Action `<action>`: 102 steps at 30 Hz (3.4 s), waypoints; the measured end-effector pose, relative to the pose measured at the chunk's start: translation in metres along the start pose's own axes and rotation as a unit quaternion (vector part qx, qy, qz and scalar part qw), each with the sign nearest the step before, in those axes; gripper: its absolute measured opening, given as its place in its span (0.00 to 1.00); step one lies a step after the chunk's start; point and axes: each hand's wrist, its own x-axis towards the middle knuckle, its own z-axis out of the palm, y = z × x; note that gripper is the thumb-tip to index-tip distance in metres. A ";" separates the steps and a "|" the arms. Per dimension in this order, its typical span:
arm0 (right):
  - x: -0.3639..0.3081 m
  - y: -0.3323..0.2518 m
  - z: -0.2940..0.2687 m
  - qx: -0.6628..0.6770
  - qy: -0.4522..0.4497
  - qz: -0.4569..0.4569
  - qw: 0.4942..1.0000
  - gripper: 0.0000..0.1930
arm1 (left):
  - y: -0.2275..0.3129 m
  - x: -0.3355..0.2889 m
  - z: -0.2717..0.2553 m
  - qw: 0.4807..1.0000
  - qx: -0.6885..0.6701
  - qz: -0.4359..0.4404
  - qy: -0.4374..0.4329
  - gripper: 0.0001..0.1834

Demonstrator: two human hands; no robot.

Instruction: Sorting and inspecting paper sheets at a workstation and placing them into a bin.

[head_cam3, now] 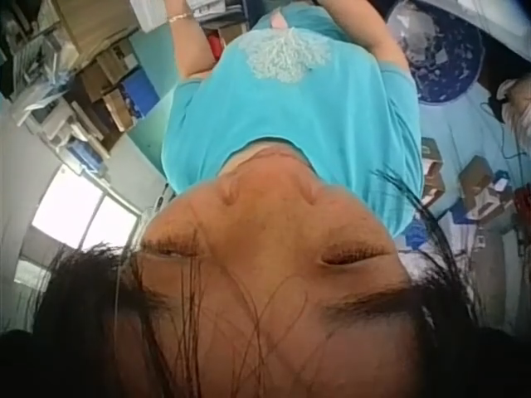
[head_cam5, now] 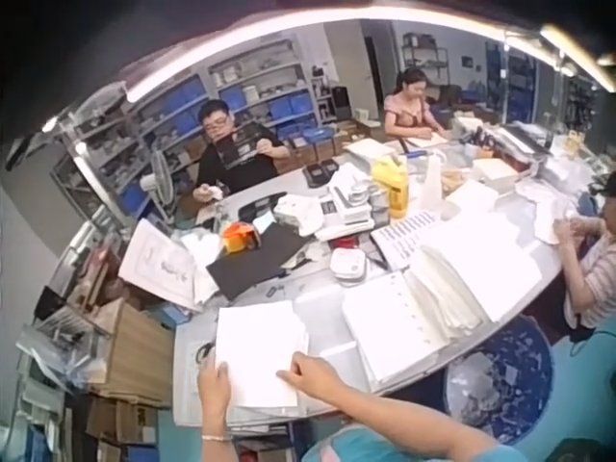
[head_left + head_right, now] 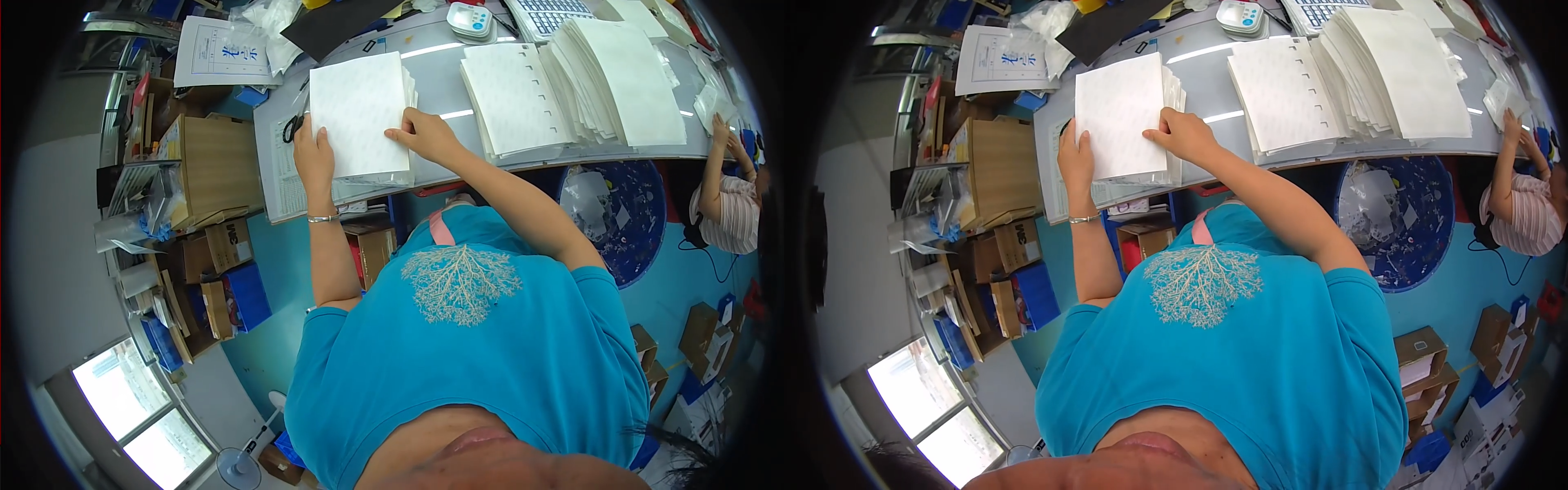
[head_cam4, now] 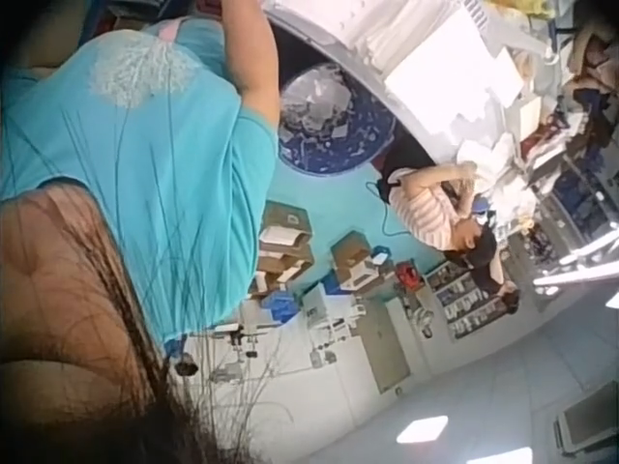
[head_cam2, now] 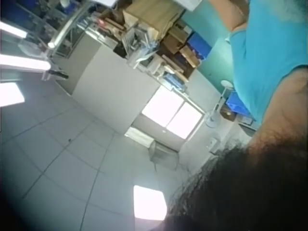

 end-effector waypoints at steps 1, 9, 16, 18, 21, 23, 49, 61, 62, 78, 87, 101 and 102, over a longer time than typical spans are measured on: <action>0.000 0.000 0.000 -0.001 -0.001 0.001 1.000 0.23 | 0.001 -0.002 0.001 0.999 0.040 0.020 0.022 0.22; 0.010 0.018 0.015 -0.020 0.031 0.001 0.999 0.22 | -0.032 0.007 0.018 0.992 0.064 0.099 0.040 0.23; 0.013 0.029 0.024 0.029 0.052 -0.013 0.998 0.21 | -0.059 0.025 0.024 0.992 0.046 0.121 -0.003 0.24; 0.010 0.020 0.025 0.017 0.034 -0.013 0.999 0.20 | -0.048 0.021 0.010 0.996 0.013 0.085 -0.022 0.24; 0.003 0.012 0.015 0.018 0.038 0.005 0.999 0.19 | -0.030 0.026 0.013 0.996 -0.069 0.024 -0.055 0.23; 0.001 0.012 0.009 0.018 0.039 0.011 0.999 0.19 | -0.028 0.033 0.017 0.990 -0.118 -0.023 -0.074 0.23; -0.056 0.028 -0.167 0.545 0.152 0.035 0.824 0.24 | 0.160 -0.053 0.026 0.811 -0.544 -0.058 -0.208 0.15; -0.206 0.055 -0.245 0.597 0.285 0.011 0.749 0.32 | 0.268 -0.119 0.100 0.739 -0.430 -0.040 -0.517 0.24; -0.216 0.060 -0.252 0.592 0.305 0.006 0.746 0.29 | 0.277 -0.121 0.103 0.729 -0.427 -0.028 -0.534 0.24; -0.354 0.119 -0.305 0.178 0.467 0.094 0.861 0.13 | 0.360 -0.203 0.127 0.722 -0.346 0.164 -0.576 0.19; -0.404 0.116 -0.324 0.376 0.471 0.113 0.790 0.13 | 0.384 -0.233 0.143 0.700 -0.345 0.149 -0.608 0.21; -0.448 0.157 -0.335 0.555 0.404 0.152 0.711 0.11 | 0.395 -0.270 0.164 0.703 -0.332 0.132 -0.616 0.23; -0.448 0.155 -0.336 0.556 0.403 0.151 0.711 0.11 | 0.396 -0.270 0.162 0.703 -0.331 0.132 -0.615 0.23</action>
